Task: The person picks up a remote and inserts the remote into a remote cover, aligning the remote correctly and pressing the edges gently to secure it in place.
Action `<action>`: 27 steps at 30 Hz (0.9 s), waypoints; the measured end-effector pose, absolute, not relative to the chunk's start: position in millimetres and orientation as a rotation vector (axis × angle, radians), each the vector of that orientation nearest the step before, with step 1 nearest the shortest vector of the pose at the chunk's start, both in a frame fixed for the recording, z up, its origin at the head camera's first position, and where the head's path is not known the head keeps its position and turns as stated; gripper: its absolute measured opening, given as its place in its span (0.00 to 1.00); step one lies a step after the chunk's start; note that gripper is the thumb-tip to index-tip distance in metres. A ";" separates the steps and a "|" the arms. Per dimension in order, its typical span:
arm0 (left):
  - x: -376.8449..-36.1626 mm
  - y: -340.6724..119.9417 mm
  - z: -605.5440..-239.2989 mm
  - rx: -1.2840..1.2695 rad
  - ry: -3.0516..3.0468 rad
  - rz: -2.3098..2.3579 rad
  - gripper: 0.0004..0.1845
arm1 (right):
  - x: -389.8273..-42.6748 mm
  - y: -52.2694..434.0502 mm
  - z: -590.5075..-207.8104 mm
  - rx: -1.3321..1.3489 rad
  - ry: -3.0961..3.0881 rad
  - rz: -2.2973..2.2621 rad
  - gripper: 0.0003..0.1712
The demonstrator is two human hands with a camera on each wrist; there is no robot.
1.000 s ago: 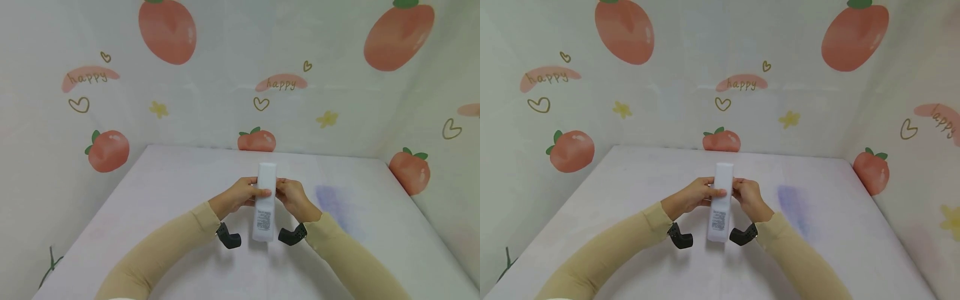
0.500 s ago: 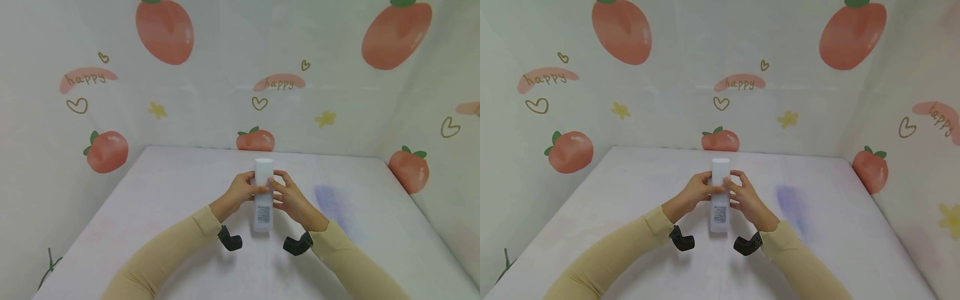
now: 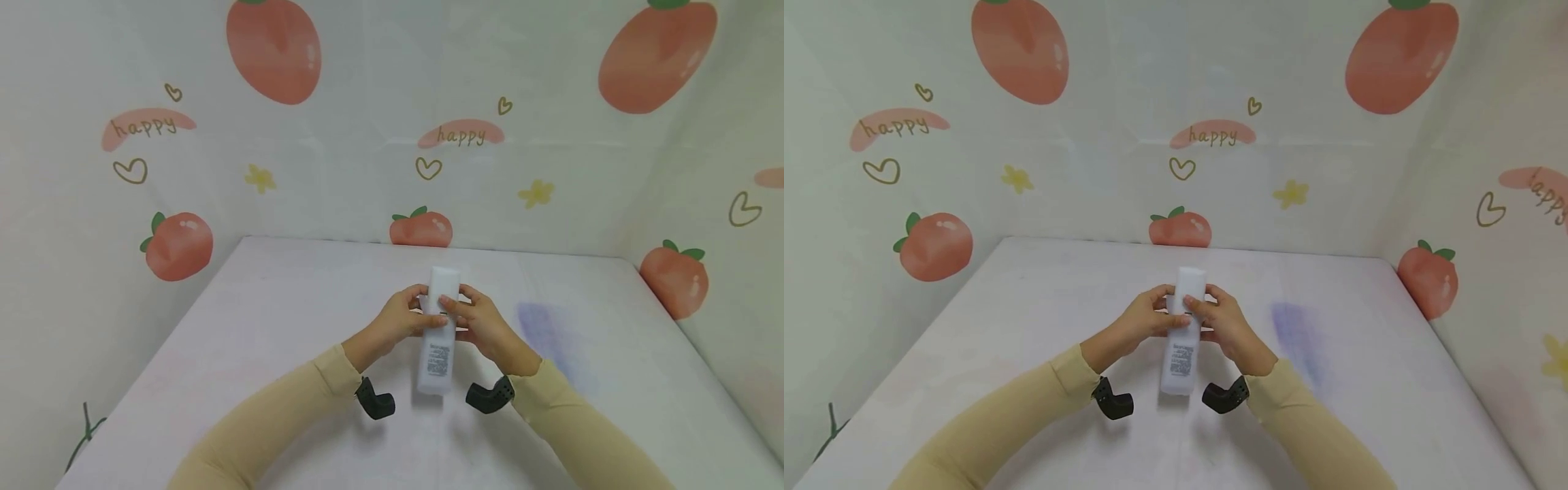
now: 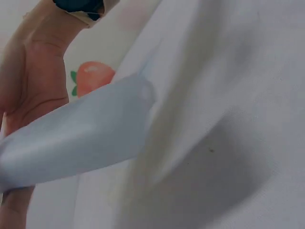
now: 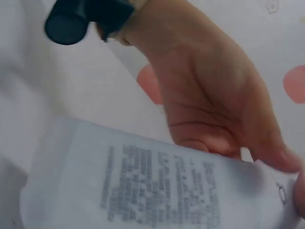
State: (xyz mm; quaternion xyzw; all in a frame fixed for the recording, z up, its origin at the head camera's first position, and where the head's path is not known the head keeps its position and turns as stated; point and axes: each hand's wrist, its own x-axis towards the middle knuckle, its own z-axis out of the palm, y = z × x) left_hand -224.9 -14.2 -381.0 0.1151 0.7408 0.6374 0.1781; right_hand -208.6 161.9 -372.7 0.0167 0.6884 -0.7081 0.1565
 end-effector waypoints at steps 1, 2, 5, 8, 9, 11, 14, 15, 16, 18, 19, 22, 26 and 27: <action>-225.1 -15.9 -381.2 0.321 2.072 1.840 0.33 | -209.2 164.5 -371.5 0.056 1.976 -2.040 0.34; -225.2 -17.8 -381.1 0.318 2.049 1.879 0.34 | -209.6 167.2 -370.3 0.064 1.983 -2.051 0.34; -225.6 -23.6 -381.5 0.266 1.970 1.962 0.31 | -210.3 174.5 -367.6 0.073 2.018 -2.059 0.34; -225.8 -24.9 -384.7 0.253 1.917 1.941 0.22 | -210.3 176.9 -366.0 0.049 2.036 -2.031 0.34; -225.3 -23.9 -385.8 0.240 1.910 1.928 0.20 | -210.3 176.5 -365.9 0.032 2.028 -2.023 0.34; -224.0 -21.0 -388.8 0.220 1.912 1.927 0.17 | -210.4 174.7 -366.2 -0.006 2.002 -2.014 0.35; -219.9 -16.3 -392.1 0.145 1.927 1.996 0.11 | -209.8 171.8 -368.4 -0.054 1.942 -2.013 0.35; -218.6 -14.9 -393.2 0.111 1.929 2.029 0.10 | -209.1 171.2 -369.3 -0.059 1.922 -2.019 0.35; -217.2 -13.7 -394.2 0.081 1.929 2.055 0.08 | -208.2 170.7 -370.2 -0.063 1.902 -2.027 0.34; -214.3 -11.1 -395.2 0.020 1.914 2.108 0.06 | -206.0 169.6 -371.5 -0.082 1.892 -2.024 0.34; -213.2 -9.5 -395.8 -0.018 1.891 2.134 0.06 | -204.7 168.8 -371.7 -0.094 1.906 -2.018 0.33; -210.6 -4.8 -394.1 -0.118 1.832 2.205 0.07 | -201.3 165.4 -370.4 -0.128 2.003 -1.980 0.32; -211.2 0.5 -387.4 -0.227 1.798 2.275 0.07 | -199.0 159.1 -367.0 -0.151 2.151 -1.923 0.30; -212.2 1.4 -385.8 -0.239 1.809 2.280 0.07 | -198.7 157.6 -366.4 -0.152 2.175 -1.912 0.29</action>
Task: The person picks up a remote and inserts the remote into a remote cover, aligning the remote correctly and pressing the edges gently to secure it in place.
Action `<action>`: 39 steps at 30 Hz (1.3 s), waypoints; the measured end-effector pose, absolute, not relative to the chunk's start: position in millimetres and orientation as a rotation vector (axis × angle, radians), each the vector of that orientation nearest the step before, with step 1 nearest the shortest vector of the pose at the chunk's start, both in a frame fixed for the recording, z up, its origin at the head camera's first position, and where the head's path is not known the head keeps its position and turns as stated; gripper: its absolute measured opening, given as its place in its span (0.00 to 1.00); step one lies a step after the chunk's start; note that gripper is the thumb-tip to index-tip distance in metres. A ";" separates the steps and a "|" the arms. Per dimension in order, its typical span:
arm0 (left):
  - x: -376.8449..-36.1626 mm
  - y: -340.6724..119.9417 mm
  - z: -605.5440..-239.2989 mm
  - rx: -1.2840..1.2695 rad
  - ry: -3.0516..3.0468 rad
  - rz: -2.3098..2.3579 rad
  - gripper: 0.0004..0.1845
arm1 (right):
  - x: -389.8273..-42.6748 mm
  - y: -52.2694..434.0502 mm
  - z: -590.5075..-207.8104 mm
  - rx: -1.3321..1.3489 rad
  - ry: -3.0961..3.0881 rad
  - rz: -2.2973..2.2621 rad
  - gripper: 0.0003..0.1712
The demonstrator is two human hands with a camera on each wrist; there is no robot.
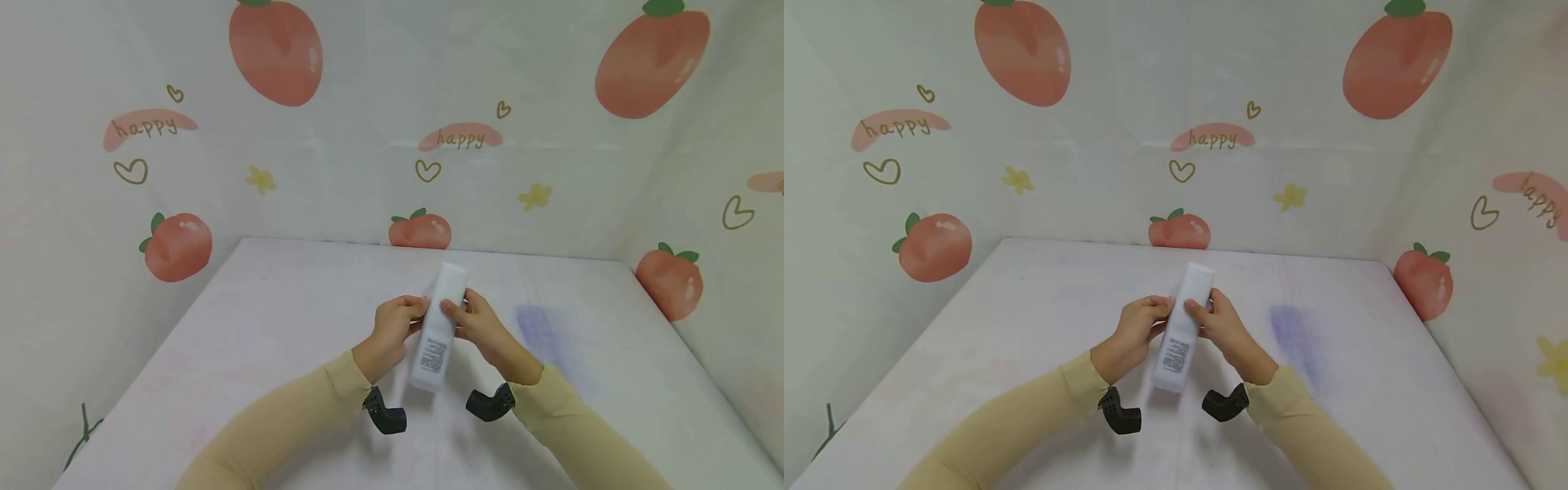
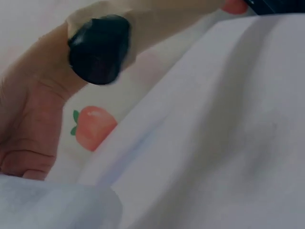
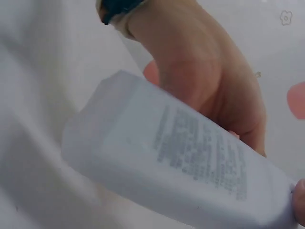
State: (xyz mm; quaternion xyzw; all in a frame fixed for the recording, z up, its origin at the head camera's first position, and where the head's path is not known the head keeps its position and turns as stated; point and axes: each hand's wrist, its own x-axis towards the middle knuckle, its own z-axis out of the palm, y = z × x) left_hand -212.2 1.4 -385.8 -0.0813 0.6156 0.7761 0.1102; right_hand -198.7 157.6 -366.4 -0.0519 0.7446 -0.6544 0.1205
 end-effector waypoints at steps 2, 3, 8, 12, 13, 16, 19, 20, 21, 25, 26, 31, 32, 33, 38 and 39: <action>-214.3 2.0 -382.7 -0.268 1.827 2.281 0.08 | -198.7 154.4 -366.1 -0.143 2.207 -1.890 0.29; -215.5 2.1 -381.1 -0.280 1.837 2.276 0.08 | -198.7 153.0 -366.0 -0.135 2.218 -1.879 0.28; -225.9 3.2 -372.6 -0.339 1.812 2.287 0.07 | -199.2 148.7 -365.5 -0.140 2.286 -1.819 0.30; -238.2 5.4 -368.2 -0.378 1.788 2.292 0.09 | -199.3 145.6 -364.1 -0.120 2.366 -1.782 0.30; -241.2 5.3 -367.3 -0.384 1.791 2.282 0.10 | -199.6 144.5 -363.8 -0.110 2.391 -1.768 0.31; -247.5 4.6 -364.6 -0.404 1.790 2.260 0.12 | -200.1 141.1 -361.3 -0.082 2.447 -1.729 0.31; -248.1 4.3 -362.0 -0.414 1.772 2.263 0.12 | -202.7 140.4 -357.5 -0.080 2.479 -1.707 0.32; -246.7 4.7 -361.5 -0.416 1.758 2.268 0.11 | -203.7 141.0 -355.8 -0.088 2.471 -1.720 0.32; -245.1 4.9 -361.8 -0.407 1.746 2.271 0.11 | -204.9 141.9 -354.4 -0.090 2.448 -1.744 0.32; -237.1 1.9 -366.5 -0.289 1.756 2.265 0.09 | -211.0 147.0 -352.4 -0.069 2.316 -1.851 0.32; -235.3 -0.3 -368.5 -0.238 1.778 2.263 0.08 | -211.9 148.1 -352.8 -0.056 2.274 -1.870 0.32; -229.0 -13.3 -373.7 0.071 1.939 2.157 0.17 | -213.3 154.9 -356.3 -0.023 2.144 -1.912 0.32; -228.7 -15.4 -373.5 0.124 1.953 2.128 0.19 | -213.1 156.0 -356.6 -0.033 2.137 -1.914 0.32; -228.7 -17.2 -373.0 0.168 1.971 2.093 0.21 | -212.8 156.9 -356.7 -0.047 2.129 -1.915 0.33; -230.7 -22.4 -368.5 0.256 2.048 1.951 0.23 | -210.9 157.8 -355.5 -0.100 2.099 -1.909 0.33; -231.2 -22.8 -367.6 0.261 2.067 1.924 0.23 | -210.7 157.4 -355.4 -0.106 2.096 -1.903 0.34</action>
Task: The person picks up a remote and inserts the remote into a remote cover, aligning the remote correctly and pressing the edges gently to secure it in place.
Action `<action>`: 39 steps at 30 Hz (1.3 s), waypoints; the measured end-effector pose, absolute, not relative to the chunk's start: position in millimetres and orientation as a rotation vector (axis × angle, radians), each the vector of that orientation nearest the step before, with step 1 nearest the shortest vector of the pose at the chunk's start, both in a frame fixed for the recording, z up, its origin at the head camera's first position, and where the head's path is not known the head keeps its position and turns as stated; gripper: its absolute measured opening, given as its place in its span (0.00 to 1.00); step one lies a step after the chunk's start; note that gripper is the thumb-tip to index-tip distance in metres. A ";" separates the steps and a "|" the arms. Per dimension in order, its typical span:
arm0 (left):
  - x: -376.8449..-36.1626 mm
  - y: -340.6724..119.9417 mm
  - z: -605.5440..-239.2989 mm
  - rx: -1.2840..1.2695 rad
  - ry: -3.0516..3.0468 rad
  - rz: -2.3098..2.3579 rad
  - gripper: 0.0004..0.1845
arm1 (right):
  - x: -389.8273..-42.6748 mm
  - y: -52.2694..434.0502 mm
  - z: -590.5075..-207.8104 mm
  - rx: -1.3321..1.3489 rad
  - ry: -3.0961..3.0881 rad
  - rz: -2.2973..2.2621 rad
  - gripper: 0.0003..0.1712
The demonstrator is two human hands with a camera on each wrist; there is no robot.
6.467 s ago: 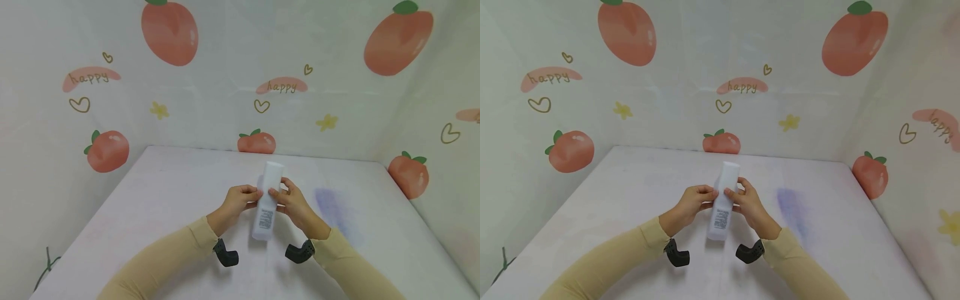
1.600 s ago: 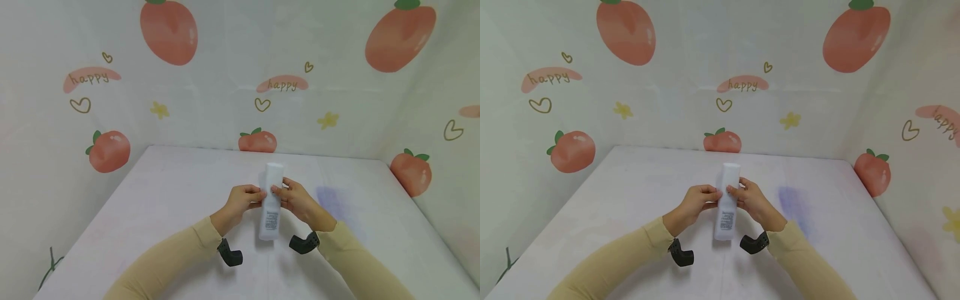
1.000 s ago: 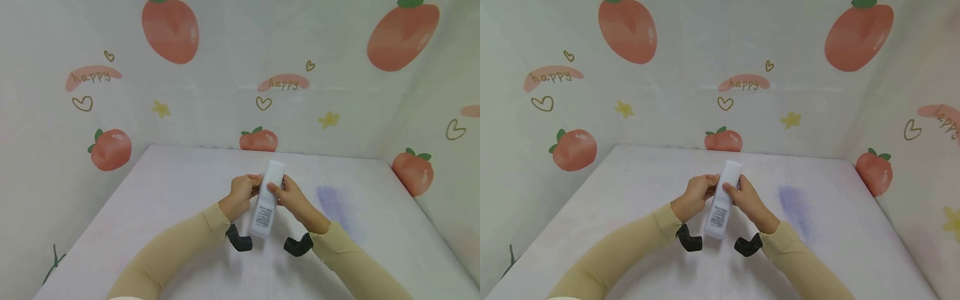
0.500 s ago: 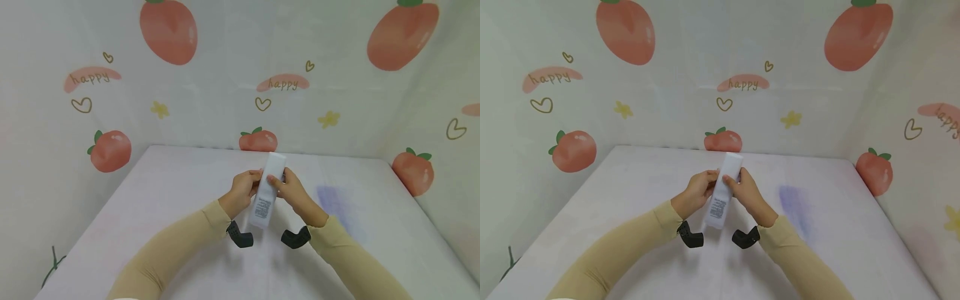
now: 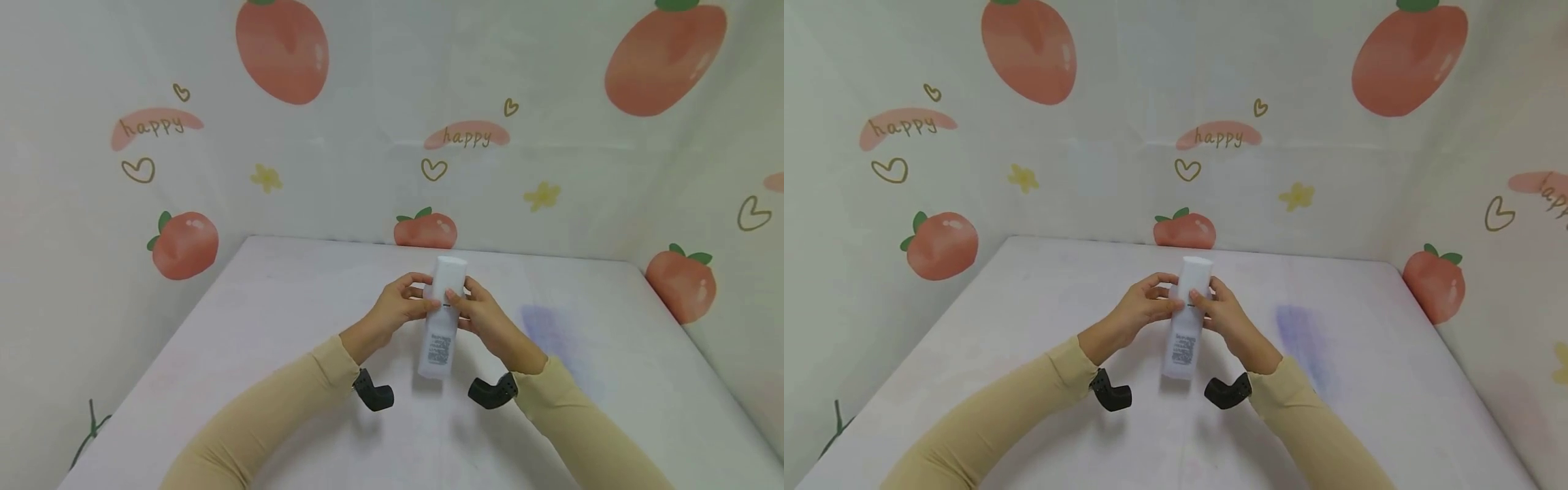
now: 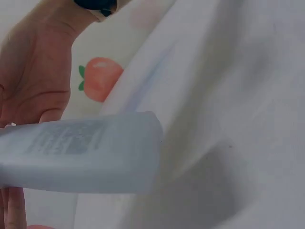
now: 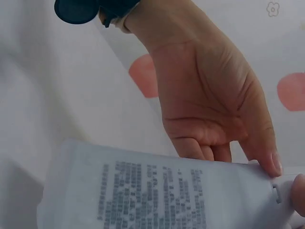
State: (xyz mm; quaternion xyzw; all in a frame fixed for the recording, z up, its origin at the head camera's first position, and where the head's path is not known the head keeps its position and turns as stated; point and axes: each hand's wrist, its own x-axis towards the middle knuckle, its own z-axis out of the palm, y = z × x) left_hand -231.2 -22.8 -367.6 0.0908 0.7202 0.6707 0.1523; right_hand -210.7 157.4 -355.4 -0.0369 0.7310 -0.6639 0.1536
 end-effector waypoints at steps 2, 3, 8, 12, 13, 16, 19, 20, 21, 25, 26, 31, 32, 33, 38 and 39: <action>-232.0 -22.2 -366.4 0.266 2.104 1.868 0.23 | -209.6 156.6 -355.4 -0.108 2.097 -1.894 0.33; -232.5 -21.7 -366.3 0.270 2.123 1.842 0.22 | -209.2 155.9 -355.6 -0.108 2.098 -1.891 0.33; -234.5 -18.1 -370.3 0.304 2.197 1.731 0.24 | -207.6 152.4 -358.2 -0.102 2.112 -1.879 0.32; -234.6 -17.5 -373.8 0.278 2.169 1.754 0.24 | -207.4 153.5 -362.0 -0.108 2.074 -1.918 0.36; -234.7 -18.0 -373.6 0.257 2.144 1.783 0.24 | -207.4 154.4 -363.2 -0.096 2.056 -1.943 0.37; -236.6 -20.2 -372.5 0.184 2.056 1.876 0.26 | -206.2 157.0 -366.6 -0.046 2.012 -1.997 0.37; -239.1 -22.8 -370.6 0.149 1.970 1.934 0.28 | -203.6 157.7 -370.3 -0.006 1.999 -2.028 0.30; -240.0 -23.5 -370.3 0.137 1.949 1.944 0.29 | -202.6 157.2 -371.6 -0.002 1.997 -2.038 0.26; -240.8 -24.0 -370.2 0.131 1.925 1.954 0.29 | -201.8 156.4 -373.2 0.003 1.990 -2.058 0.22; -242.0 -23.8 -369.9 0.123 1.882 1.968 0.27 | -199.4 149.9 -377.8 0.062 1.926 -2.209 0.06; -241.9 -23.2 -369.7 0.121 1.881 1.970 0.27 | -199.3 147.7 -378.6 0.093 1.905 -2.250 0.04; -241.2 -18.7 -369.8 0.150 1.950 1.970 0.27 | -200.2 138.4 -379.1 0.241 1.850 -2.395 0.10; -241.4 -17.8 -370.0 0.146 1.961 1.972 0.27 | -200.7 137.0 -379.0 0.275 1.837 -2.420 0.11; -241.5 -17.1 -369.9 0.145 1.974 1.969 0.27 | -201.0 136.0 -378.7 0.302 1.831 -2.439 0.11; -243.4 -17.3 -365.9 0.146 2.007 1.887 0.25 | -204.8 134.5 -376.0 0.404 1.799 -2.505 0.12; -243.9 -18.1 -364.5 0.160 2.012 1.859 0.24 | -206.3 135.0 -375.5 0.410 1.794 -2.510 0.13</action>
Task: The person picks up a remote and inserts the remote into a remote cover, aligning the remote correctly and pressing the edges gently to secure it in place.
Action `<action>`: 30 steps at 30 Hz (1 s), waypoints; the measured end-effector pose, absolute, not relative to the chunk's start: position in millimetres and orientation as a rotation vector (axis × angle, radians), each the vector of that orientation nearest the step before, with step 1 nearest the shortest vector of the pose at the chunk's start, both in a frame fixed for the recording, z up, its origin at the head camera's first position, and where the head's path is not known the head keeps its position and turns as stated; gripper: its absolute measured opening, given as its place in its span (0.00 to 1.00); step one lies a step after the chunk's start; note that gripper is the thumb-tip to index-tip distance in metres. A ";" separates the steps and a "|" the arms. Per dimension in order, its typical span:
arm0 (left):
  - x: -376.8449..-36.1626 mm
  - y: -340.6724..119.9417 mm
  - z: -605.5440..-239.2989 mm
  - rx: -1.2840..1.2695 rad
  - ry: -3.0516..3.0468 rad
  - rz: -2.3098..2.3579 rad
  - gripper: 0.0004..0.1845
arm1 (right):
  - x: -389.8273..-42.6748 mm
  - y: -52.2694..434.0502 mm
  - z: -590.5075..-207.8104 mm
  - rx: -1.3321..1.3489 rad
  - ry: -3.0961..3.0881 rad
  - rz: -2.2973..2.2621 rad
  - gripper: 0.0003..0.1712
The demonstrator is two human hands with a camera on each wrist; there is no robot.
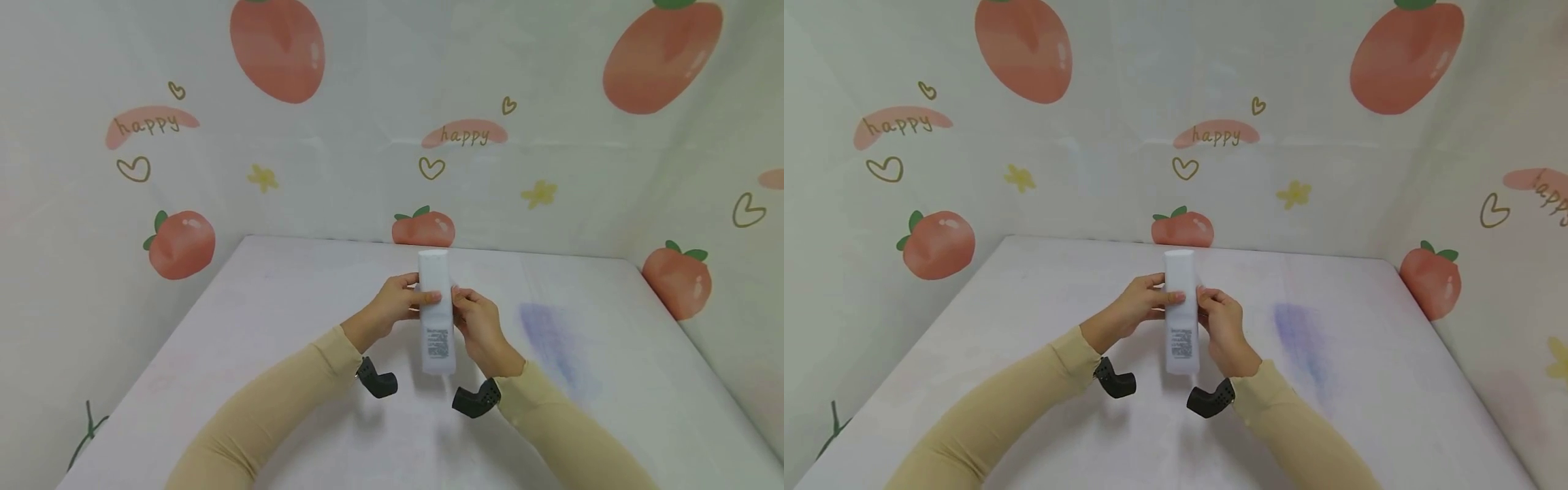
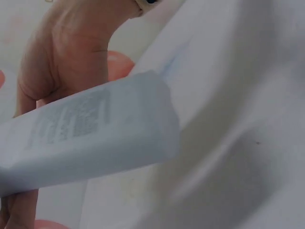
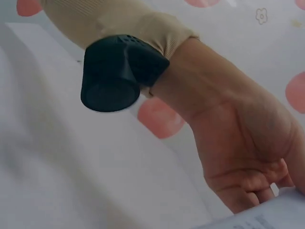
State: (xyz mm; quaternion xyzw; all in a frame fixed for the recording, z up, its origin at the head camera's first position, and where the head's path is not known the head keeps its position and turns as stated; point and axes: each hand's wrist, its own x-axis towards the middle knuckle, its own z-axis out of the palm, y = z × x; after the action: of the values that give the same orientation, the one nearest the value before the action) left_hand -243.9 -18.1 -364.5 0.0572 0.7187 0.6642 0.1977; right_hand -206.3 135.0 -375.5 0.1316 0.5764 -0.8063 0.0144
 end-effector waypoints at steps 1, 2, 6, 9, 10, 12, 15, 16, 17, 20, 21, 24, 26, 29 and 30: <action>-244.4 -18.9 -363.0 0.170 2.013 1.830 0.24 | -207.8 135.7 -374.8 0.412 1.788 -2.511 0.14; -244.9 -19.7 -362.0 0.181 2.016 1.804 0.24 | -209.2 136.9 -374.0 0.412 1.776 -2.509 0.16; -243.7 -21.7 -359.6 0.185 1.995 1.726 0.25 | -212.4 142.2 -369.6 0.393 1.731 -2.466 0.18; -240.2 -22.7 -360.6 0.172 1.973 1.697 0.25 | -213.9 145.1 -367.0 0.400 1.698 -2.437 0.17; -239.1 -23.0 -361.3 0.172 1.966 1.689 0.24 | -214.9 145.8 -367.1 0.403 1.688 -2.429 0.17; -237.1 -23.6 -363.5 0.178 1.962 1.676 0.24 | -217.1 146.2 -367.8 0.414 1.684 -2.412 0.15; -234.6 -24.1 -367.0 0.178 1.966 1.652 0.23 | -220.9 145.6 -371.4 0.442 1.685 -2.390 0.12; -234.2 -24.1 -368.1 0.178 1.970 1.642 0.23 | -221.8 145.1 -372.8 0.453 1.693 -2.380 0.11; -234.0 -24.3 -369.2 0.172 1.974 1.632 0.23 | -222.4 144.4 -374.4 0.460 1.699 -2.370 0.10; -234.6 -25.8 -371.2 0.142 1.989 1.612 0.23 | -222.5 141.9 -380.9 0.463 1.711 -2.343 0.09; -235.8 -26.4 -372.0 0.140 1.998 1.609 0.23 | -221.9 141.1 -382.9 0.452 1.723 -2.334 0.09; -241.3 -28.1 -373.1 0.141 2.030 1.635 0.23 | -219.1 139.3 -387.9 0.410 1.712 -2.347 0.07; -245.4 -29.0 -374.2 0.141 2.044 1.670 0.23 | -217.0 139.2 -389.1 0.347 1.727 -2.347 0.06; -248.2 -30.0 -374.4 0.126 2.055 1.727 0.23 | -213.3 141.1 -386.8 0.232 1.767 -2.319 0.10; -248.4 -30.2 -374.3 0.122 2.060 1.740 0.23 | -212.3 141.9 -385.3 0.192 1.798 -2.294 0.14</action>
State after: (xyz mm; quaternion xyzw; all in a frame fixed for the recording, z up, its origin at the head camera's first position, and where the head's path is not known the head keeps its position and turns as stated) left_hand -248.4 -30.2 -374.3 0.0440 0.7445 0.6290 0.2194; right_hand -212.3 141.9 -385.3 0.0654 0.6119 -0.7805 0.1102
